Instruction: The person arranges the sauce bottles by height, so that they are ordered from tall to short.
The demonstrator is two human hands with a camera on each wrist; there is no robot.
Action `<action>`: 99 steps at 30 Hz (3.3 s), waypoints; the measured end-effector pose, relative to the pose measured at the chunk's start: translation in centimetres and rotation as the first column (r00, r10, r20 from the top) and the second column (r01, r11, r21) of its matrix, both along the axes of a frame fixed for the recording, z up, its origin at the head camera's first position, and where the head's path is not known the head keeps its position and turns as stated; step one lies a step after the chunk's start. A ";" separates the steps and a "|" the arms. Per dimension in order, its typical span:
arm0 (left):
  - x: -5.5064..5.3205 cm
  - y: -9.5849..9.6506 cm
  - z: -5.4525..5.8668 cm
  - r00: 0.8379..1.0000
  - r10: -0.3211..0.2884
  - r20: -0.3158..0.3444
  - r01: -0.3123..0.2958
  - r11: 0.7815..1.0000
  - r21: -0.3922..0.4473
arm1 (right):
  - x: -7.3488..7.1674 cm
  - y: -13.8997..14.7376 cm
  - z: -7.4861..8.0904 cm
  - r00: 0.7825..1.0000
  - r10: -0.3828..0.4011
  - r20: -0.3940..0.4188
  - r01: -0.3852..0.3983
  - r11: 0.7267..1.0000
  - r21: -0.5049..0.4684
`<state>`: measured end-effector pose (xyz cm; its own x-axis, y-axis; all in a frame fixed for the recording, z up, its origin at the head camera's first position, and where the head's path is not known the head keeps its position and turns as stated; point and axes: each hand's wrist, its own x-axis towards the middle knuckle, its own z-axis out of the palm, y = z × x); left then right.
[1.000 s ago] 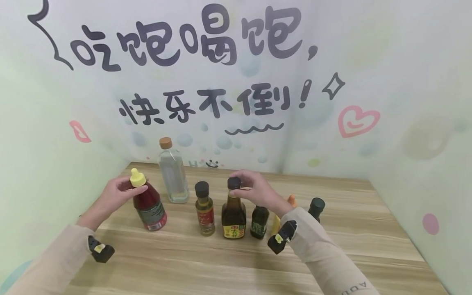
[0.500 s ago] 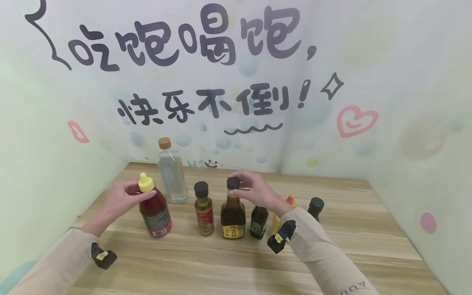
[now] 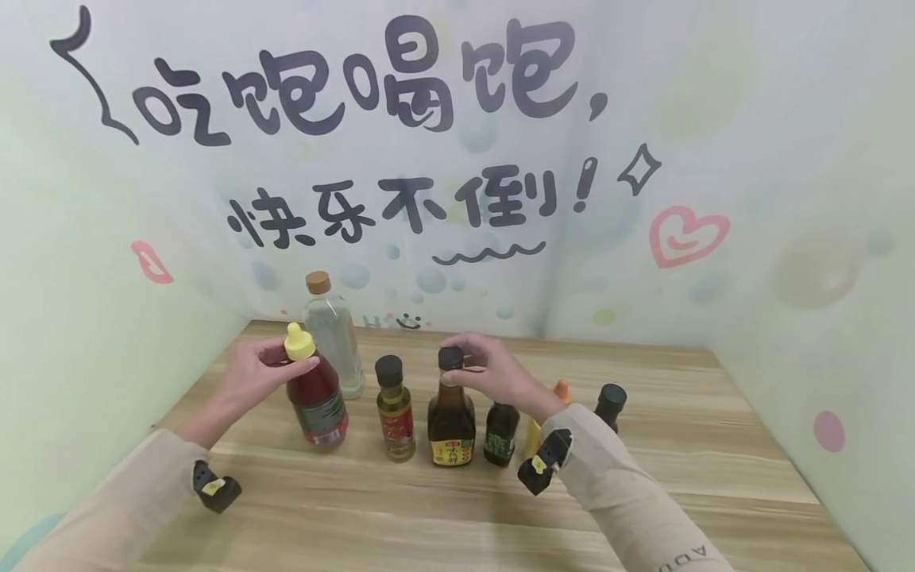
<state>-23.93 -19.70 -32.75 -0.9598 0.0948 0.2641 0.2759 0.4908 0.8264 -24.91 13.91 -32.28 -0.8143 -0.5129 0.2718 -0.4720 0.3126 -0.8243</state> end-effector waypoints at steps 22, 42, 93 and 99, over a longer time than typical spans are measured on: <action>-2.7 3.9 0.7 0.998 -0.016 -0.054 0.016 1.000 -0.007 | -0.2 0.3 -0.2 1.000 0.017 -0.003 -0.017 1.000 -0.003; -5.7 7.2 0.2 0.994 0.019 -0.111 -0.019 1.000 0.004 | -0.2 -0.1 0.0 1.000 0.026 -0.006 -0.026 1.000 0.005; -8.4 9.4 -1.3 0.997 0.070 0.039 -0.073 0.994 0.079 | -0.2 0.3 -0.4 0.999 -0.010 0.031 0.010 1.000 0.001; -8.4 9.3 -1.1 0.997 0.055 0.060 -0.058 0.997 0.046 | -0.2 0.3 -0.5 1.000 -0.002 0.031 0.003 1.000 -0.009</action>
<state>-32.34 -10.38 -33.83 -0.9773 0.0288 0.2099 0.1991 0.4636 0.8634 -25.13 14.18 -32.76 -0.8237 -0.5087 0.2504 -0.4451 0.3065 -0.8414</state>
